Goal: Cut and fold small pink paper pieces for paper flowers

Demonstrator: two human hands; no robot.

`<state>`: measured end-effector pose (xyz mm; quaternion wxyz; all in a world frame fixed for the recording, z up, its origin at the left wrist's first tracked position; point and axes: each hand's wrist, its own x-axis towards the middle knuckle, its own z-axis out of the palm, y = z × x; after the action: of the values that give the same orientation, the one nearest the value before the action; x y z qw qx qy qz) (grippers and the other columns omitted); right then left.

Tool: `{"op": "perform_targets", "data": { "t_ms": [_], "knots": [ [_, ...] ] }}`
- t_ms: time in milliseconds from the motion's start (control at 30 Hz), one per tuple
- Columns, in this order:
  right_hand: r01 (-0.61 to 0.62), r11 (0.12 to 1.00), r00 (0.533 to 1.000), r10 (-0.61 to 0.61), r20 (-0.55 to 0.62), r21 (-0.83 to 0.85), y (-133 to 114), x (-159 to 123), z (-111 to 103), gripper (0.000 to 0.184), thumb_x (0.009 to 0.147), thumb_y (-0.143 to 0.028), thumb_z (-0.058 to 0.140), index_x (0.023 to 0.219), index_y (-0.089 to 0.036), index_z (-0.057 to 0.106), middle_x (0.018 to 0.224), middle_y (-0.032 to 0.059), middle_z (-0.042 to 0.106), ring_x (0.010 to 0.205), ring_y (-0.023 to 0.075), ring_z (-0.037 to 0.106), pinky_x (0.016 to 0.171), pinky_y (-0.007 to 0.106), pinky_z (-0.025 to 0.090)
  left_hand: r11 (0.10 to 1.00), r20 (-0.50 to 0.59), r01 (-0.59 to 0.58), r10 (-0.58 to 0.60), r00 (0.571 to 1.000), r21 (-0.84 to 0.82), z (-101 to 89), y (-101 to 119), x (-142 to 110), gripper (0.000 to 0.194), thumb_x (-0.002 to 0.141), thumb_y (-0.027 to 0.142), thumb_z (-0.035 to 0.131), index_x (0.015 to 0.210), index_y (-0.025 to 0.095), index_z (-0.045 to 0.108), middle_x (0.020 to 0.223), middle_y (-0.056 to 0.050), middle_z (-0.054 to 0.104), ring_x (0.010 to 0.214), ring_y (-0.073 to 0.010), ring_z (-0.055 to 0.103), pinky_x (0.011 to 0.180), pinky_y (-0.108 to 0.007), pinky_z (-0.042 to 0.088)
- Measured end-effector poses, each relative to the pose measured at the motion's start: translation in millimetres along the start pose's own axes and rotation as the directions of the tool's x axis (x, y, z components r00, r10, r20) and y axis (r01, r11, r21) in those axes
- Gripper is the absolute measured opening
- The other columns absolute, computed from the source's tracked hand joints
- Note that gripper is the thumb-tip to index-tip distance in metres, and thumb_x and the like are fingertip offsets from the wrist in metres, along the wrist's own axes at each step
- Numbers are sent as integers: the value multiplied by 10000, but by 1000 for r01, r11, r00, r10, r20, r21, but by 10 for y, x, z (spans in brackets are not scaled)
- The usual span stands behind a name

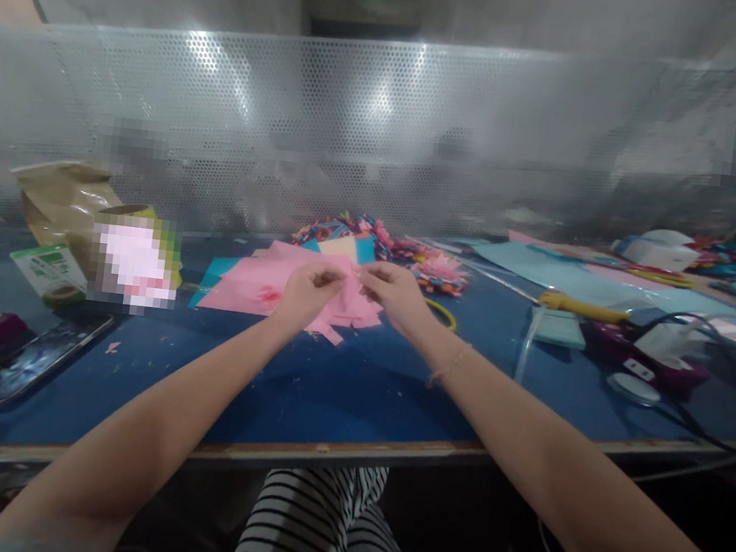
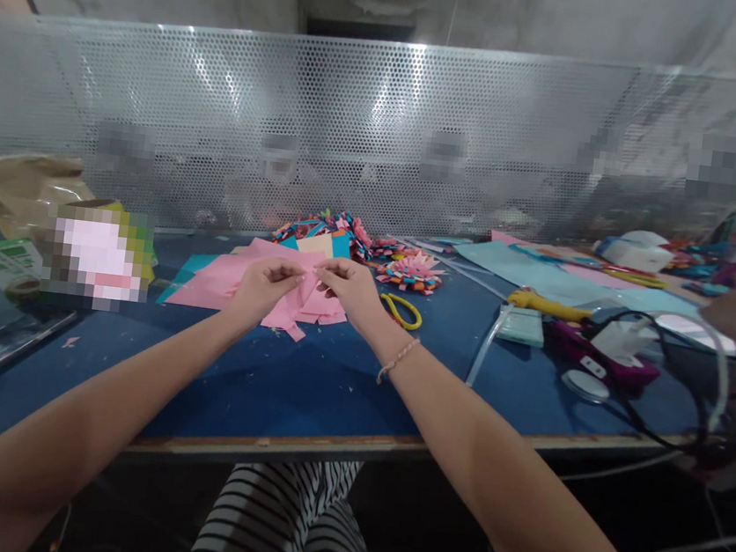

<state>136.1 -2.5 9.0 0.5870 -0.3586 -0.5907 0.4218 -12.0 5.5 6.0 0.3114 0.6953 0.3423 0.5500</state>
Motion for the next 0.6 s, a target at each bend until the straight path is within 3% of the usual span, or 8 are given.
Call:
{"op": "perform_targets", "data": {
  "t_ms": [300, 600],
  "knots": [
    [-19, 1000, 999, 19, -30, -6, -20, -8, -2, 256, 524, -342, 666, 640, -134, 573, 476, -34, 503, 441, 56, 449, 425, 187, 340, 990, 32, -20, 16, 999, 142, -18, -6, 1, 122, 631, 198, 545, 725, 145, 601, 728, -42, 631, 664, -118, 562, 641, -261, 439],
    [-158, 987, 987, 158, -20, 30, 43, 14, -32, 213, 528, -318, 650, 565, -127, 563, 505, -3, 535, 473, 66, 490, 426, 176, 331, 980, 38, -26, 19, 999, 198, -37, -8, 6, 110, 627, 184, 538, 698, 156, 617, 730, -42, 641, 665, -122, 562, 656, -274, 437]
  ]
}}
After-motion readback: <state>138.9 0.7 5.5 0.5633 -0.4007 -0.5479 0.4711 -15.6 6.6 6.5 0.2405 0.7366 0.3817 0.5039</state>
